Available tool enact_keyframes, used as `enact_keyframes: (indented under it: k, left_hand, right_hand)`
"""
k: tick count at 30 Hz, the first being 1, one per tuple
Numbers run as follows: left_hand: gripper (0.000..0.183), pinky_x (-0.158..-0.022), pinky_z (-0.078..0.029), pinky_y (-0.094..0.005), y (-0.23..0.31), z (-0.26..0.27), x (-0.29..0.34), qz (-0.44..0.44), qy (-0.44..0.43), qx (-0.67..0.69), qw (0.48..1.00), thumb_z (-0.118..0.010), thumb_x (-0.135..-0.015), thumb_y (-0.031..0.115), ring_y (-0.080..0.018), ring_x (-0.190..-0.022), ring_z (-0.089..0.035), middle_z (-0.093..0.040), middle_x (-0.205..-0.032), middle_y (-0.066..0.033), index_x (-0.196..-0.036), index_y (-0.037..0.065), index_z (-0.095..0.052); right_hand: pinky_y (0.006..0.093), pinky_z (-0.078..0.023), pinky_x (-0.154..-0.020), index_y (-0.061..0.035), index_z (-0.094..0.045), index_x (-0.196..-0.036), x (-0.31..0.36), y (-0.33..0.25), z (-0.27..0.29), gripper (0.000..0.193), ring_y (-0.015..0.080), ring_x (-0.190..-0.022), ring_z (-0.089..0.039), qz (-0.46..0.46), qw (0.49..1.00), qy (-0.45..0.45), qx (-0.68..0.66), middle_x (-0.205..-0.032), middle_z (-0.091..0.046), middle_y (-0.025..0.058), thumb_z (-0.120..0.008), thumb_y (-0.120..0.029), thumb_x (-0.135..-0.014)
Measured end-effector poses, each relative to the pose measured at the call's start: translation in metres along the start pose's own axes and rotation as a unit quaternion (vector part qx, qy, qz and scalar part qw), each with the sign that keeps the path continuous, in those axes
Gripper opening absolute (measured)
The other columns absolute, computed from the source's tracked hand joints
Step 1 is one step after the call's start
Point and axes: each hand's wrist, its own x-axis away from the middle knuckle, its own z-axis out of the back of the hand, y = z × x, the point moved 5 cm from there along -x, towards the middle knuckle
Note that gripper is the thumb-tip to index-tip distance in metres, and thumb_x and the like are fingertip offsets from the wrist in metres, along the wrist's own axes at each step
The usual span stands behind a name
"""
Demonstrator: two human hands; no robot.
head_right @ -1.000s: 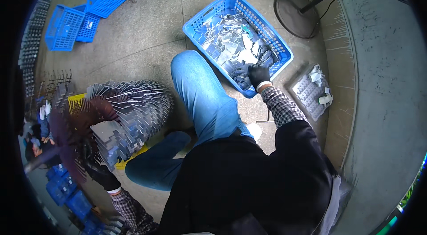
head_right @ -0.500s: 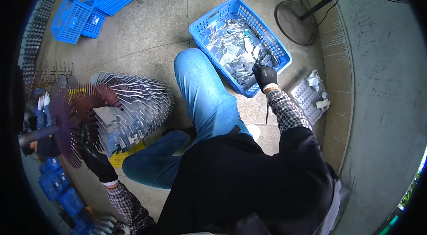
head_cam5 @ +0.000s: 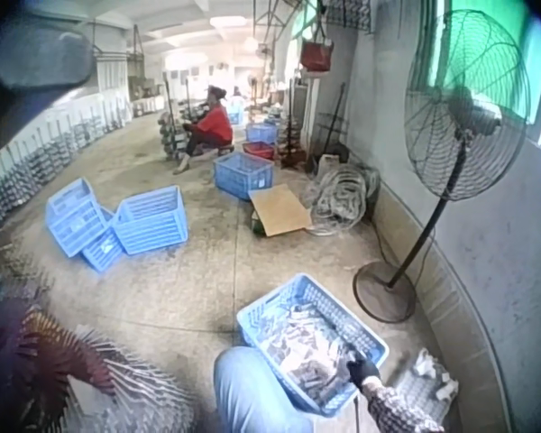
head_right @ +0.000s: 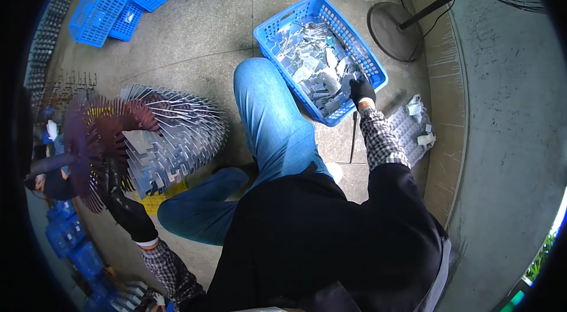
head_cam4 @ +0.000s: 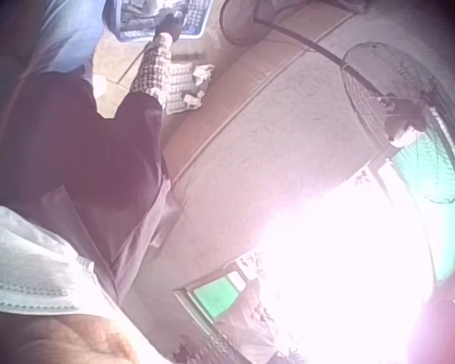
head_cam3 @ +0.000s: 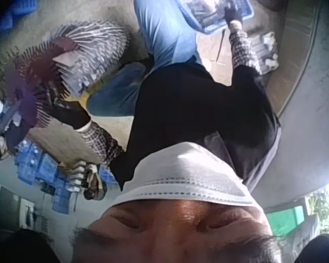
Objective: Assembling metal fins onto a central metal shaft at a fabrication workstation.
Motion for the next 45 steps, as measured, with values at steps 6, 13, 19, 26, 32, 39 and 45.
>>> enact_keyframes:
  k: [6,13,19,26,32,39,45]
  left_hand:
    - [0.051,-0.116,-0.045,-0.0413,-0.001,-0.001,0.007,0.008,-0.020,-0.043,0.999,-0.064,-0.100,0.018,-0.0328,-0.133,-0.058,-0.058,-0.148,-0.0175,-0.148,0.003,-0.055]
    - [0.040,-0.116,-0.044,-0.0412,0.017,0.004,0.005,0.009,0.004,-0.029,1.000,-0.046,-0.109,0.017,-0.0324,-0.132,-0.057,-0.061,-0.143,-0.0167,-0.143,0.001,-0.058]
    - [0.038,-0.115,-0.044,-0.0436,0.039,0.014,0.011,0.007,-0.013,-0.098,0.995,-0.049,-0.108,0.017,-0.0341,-0.130,-0.058,-0.062,-0.142,-0.0168,-0.141,0.001,-0.059]
    - [0.042,-0.098,-0.052,-0.0435,0.115,0.004,0.012,0.104,-0.035,0.257,0.960,-0.064,-0.095,0.017,-0.0314,-0.110,-0.065,-0.064,-0.129,-0.0203,-0.133,-0.002,-0.061]
    - [0.050,-0.085,-0.058,-0.0340,0.113,-0.033,0.013,0.195,-0.104,0.440,0.870,-0.072,-0.095,0.010,-0.0230,-0.093,-0.070,-0.072,-0.112,-0.0164,-0.140,-0.006,-0.055]
    - [0.032,-0.075,-0.056,-0.0309,0.100,-0.028,0.020,0.254,-0.198,0.470,0.822,-0.071,-0.099,0.014,-0.0187,-0.079,-0.069,-0.074,-0.097,-0.0127,-0.124,-0.006,-0.066]
    - [0.027,-0.070,-0.053,-0.0294,0.082,-0.031,0.034,0.177,-0.253,0.429,0.849,-0.066,-0.102,0.013,-0.0176,-0.076,-0.068,-0.073,-0.094,-0.0118,-0.123,-0.005,-0.067]
  right_hand:
    - [0.0378,-0.056,-0.064,0.0031,-0.072,-0.108,-0.007,0.010,0.013,0.041,0.0275,-0.067,-0.072,-0.014,0.999,0.030,0.020,-0.088,-0.076,0.0139,-0.062,-0.035,-0.098]
    - [0.0300,-0.053,-0.062,-0.0027,-0.073,-0.112,0.020,-0.013,0.026,0.032,0.0226,-0.063,-0.069,-0.002,0.975,0.020,-0.220,-0.083,-0.075,0.0135,-0.063,-0.032,-0.102]
    - [0.0258,-0.049,-0.058,-0.0032,-0.075,-0.111,0.111,-0.140,0.033,0.032,0.0170,-0.062,-0.065,0.091,0.917,-0.045,-0.385,-0.082,-0.075,0.0121,-0.063,-0.032,-0.105]
    - [0.0215,-0.044,-0.057,0.0055,-0.072,-0.111,0.259,-0.284,-0.007,0.035,0.0142,-0.061,-0.063,0.400,0.823,-0.326,-0.237,-0.072,-0.072,0.0100,-0.063,-0.027,-0.106]
    - [0.0218,-0.043,-0.058,0.0067,-0.072,-0.115,0.344,-0.339,-0.059,0.037,0.0162,-0.061,-0.064,0.299,0.792,-0.483,-0.224,-0.068,-0.069,0.0102,-0.062,-0.028,-0.107]
    - [0.0297,-0.055,-0.066,0.0090,-0.068,-0.126,0.345,-0.335,-0.084,0.041,0.0196,-0.070,-0.071,0.312,0.781,-0.470,-0.268,-0.081,-0.075,0.0154,-0.059,-0.027,-0.110]
    - [0.0305,-0.054,-0.065,0.0077,-0.067,-0.129,0.339,-0.328,-0.083,0.045,0.0192,-0.067,-0.069,0.600,0.726,-0.299,-0.154,-0.080,-0.072,0.0128,-0.055,-0.032,-0.111]
